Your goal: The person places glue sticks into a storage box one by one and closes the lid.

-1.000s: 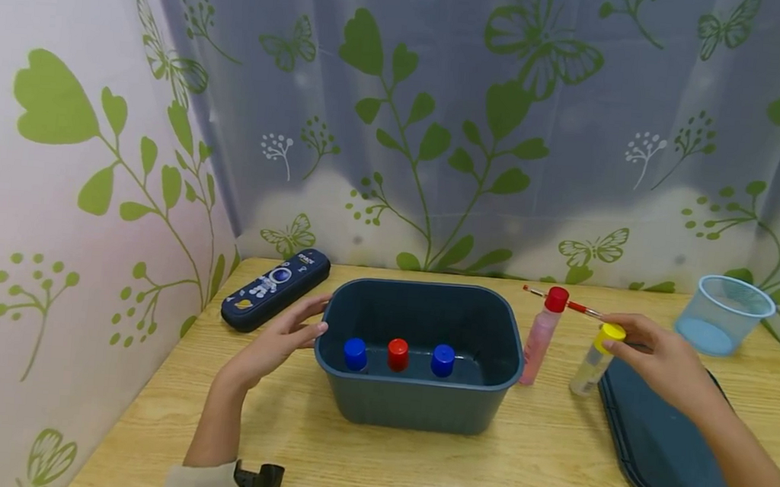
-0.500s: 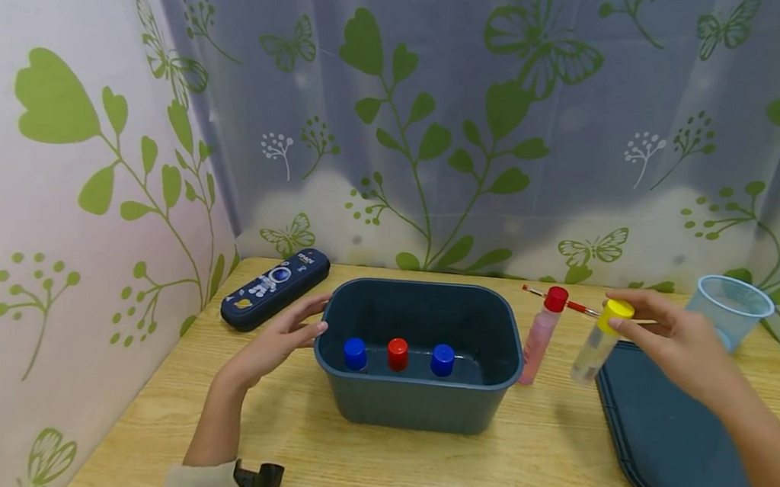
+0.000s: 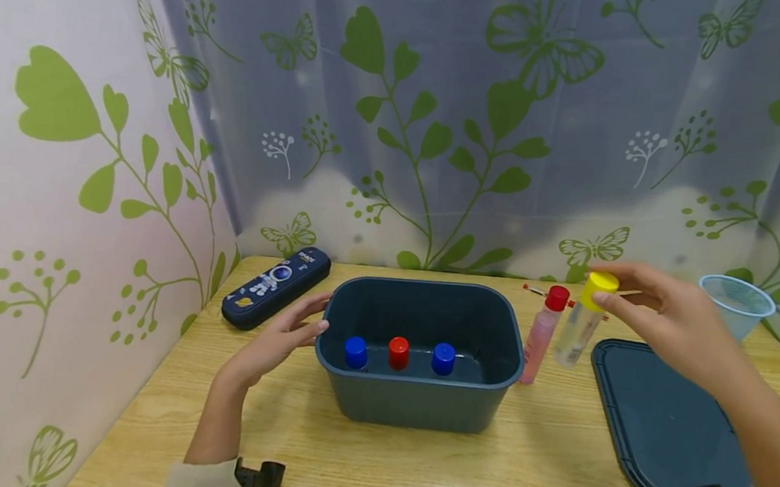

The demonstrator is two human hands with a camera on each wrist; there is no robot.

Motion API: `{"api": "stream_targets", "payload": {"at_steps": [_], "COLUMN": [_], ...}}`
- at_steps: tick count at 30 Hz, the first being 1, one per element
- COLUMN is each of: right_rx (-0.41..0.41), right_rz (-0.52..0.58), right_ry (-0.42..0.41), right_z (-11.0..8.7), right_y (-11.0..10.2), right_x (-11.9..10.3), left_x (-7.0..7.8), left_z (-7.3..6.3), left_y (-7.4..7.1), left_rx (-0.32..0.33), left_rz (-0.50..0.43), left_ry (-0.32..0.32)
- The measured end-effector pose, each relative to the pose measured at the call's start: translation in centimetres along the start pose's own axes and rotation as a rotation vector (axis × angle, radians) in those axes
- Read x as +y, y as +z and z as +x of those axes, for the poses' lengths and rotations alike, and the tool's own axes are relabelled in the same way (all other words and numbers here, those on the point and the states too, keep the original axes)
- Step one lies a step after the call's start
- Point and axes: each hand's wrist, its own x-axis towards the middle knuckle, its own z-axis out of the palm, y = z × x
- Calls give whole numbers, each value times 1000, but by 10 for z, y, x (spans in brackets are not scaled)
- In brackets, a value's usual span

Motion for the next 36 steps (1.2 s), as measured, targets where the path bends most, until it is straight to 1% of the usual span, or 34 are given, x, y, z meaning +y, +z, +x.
{"api": "stream_targets", "payload": {"at_steps": [6,8,13,21,24,30,36], "right_rx": [14,20,-2,-11,-28,-63,-79], "right_rz": [16,24,57,88,114,193,226], "right_ry": [0,-25,-90,-149,-153,-126,-144], "right_z": [13,18,29,47,54,64,73], "right_y": [5,8,15,27,33,49,68], "right_x": [-17,-20,-28,-42,-45,-50,-53], "left_x": [0,0,-1,0,1,2,2], "left_z": [0,0,1,0,-1,-2,-1], "left_y": [0,0,0,0,0,0,1], "left_rx": [1,-1,0,1,2,0,1], "left_rz": [0,-2,-4,-3,-2,-1,0], "left_ry": [-2,-3,-5,-2,6,11,6]}}
